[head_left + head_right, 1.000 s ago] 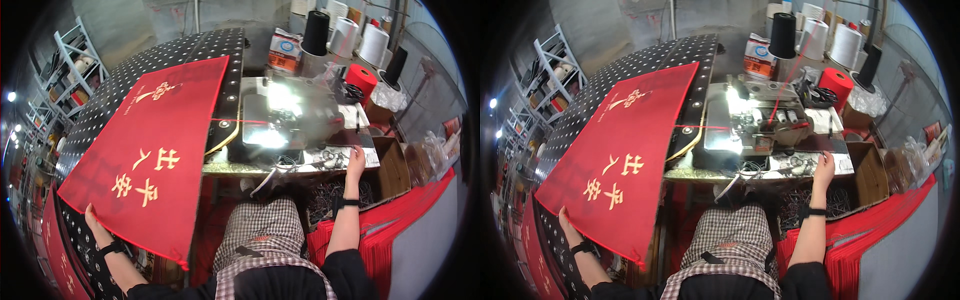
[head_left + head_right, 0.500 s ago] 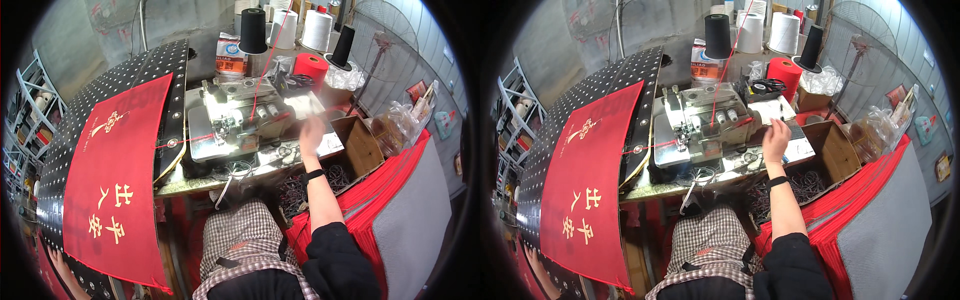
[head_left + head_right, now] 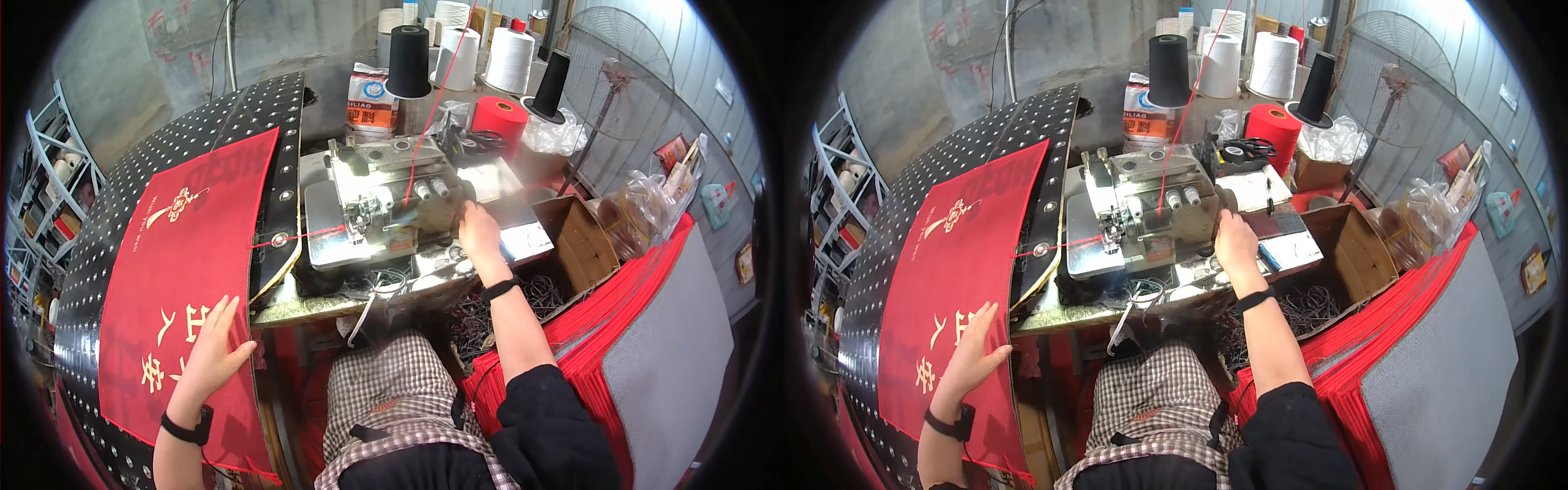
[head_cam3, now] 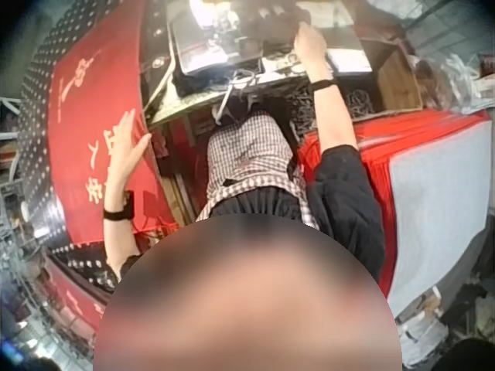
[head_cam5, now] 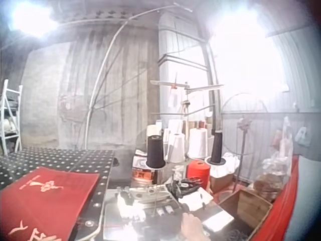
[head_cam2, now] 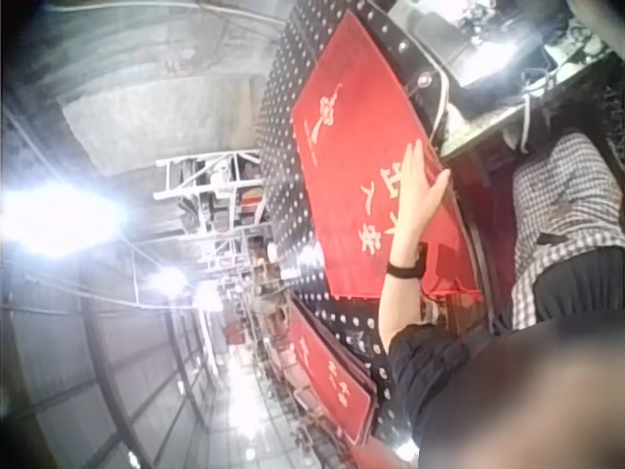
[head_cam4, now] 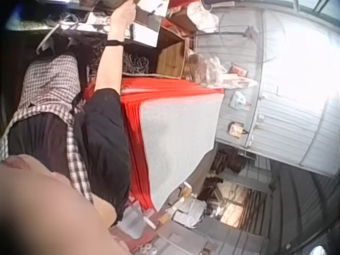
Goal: Operator uses an overlock sewing machine to finish the edges of fabric floor mats and performs maintenance with tweezers.
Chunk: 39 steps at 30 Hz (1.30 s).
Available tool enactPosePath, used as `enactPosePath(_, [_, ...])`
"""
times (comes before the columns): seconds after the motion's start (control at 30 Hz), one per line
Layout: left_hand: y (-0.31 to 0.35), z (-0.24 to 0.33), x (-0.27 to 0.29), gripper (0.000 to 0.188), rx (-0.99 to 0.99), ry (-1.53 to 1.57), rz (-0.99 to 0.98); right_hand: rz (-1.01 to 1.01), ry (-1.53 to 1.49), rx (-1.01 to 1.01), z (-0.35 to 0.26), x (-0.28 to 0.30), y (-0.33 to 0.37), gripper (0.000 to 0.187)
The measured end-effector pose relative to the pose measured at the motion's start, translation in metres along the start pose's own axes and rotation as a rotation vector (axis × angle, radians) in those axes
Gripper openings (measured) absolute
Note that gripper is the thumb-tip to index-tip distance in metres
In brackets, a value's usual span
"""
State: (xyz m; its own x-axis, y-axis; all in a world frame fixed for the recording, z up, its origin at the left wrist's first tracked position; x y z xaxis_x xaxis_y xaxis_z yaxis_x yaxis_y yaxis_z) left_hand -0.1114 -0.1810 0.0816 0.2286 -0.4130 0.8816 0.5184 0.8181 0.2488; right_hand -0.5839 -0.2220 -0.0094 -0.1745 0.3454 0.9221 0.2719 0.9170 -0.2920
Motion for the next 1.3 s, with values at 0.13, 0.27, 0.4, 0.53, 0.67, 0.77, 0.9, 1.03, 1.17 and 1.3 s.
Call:
enactPosePath(0.13, [-0.027,-0.017,-0.017,0.081,0.032,-0.047,0.002,-0.28,-0.026,-0.073,0.001,-0.006,0.023,0.018])
enactPosePath(0.27, [-0.028,-0.034,-0.035,0.082,0.095,-0.197,0.064,-0.714,-0.664,-0.235,-0.065,0.005,0.063,0.02])
enactPosePath(0.4, [-0.045,-0.035,-0.037,0.061,0.075,-0.323,0.172,-0.568,-0.296,0.232,-0.133,0.011,0.083,0.021])
enactPosePath(0.53, [-0.039,-0.033,-0.036,0.055,0.036,-0.31,0.218,-0.802,-1.278,0.185,-0.195,-0.006,0.078,0.024])
enactPosePath(0.67, [-0.03,-0.033,-0.026,0.055,0.065,-0.304,0.24,-1.042,-1.753,-0.018,-0.26,-0.031,0.066,0.03])
enactPosePath(0.77, [-0.029,-0.028,-0.016,0.055,0.069,-0.287,0.25,-1.155,-1.872,-0.261,-0.299,-0.063,0.047,0.032])
enactPosePath(0.9, [-0.023,-0.031,-0.011,0.056,0.073,-0.238,0.264,-1.085,-1.995,-0.48,-0.329,-0.082,0.026,0.027])
enactPosePath(1.03, [-0.021,-0.029,-0.006,0.058,0.082,-0.172,0.259,-1.15,-2.066,-0.499,-0.337,-0.095,0.011,0.025])
enactPosePath(1.17, [-0.02,-0.032,-0.006,0.058,0.072,-0.133,0.261,-1.035,-2.016,-0.449,-0.341,-0.095,0.008,0.024])
enactPosePath(1.3, [-0.02,-0.03,-0.007,0.058,0.068,-0.152,0.256,-1.02,-1.995,-0.338,-0.339,-0.095,0.005,0.02])
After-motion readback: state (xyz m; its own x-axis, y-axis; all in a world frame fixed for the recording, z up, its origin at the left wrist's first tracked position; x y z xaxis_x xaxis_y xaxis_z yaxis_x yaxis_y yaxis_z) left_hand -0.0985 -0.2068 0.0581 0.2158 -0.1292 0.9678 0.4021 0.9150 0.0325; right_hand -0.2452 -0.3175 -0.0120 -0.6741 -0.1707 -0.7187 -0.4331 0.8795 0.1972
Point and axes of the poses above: each hand's wrist, its own y-axis away from the middle knuckle, its own x-axis out of the back of the hand, z = x × y, the point moved 3 cm from there along -y, towards the middle knuckle, and after that the axes turned 14 degrees about -z, right-handed, at the moved point
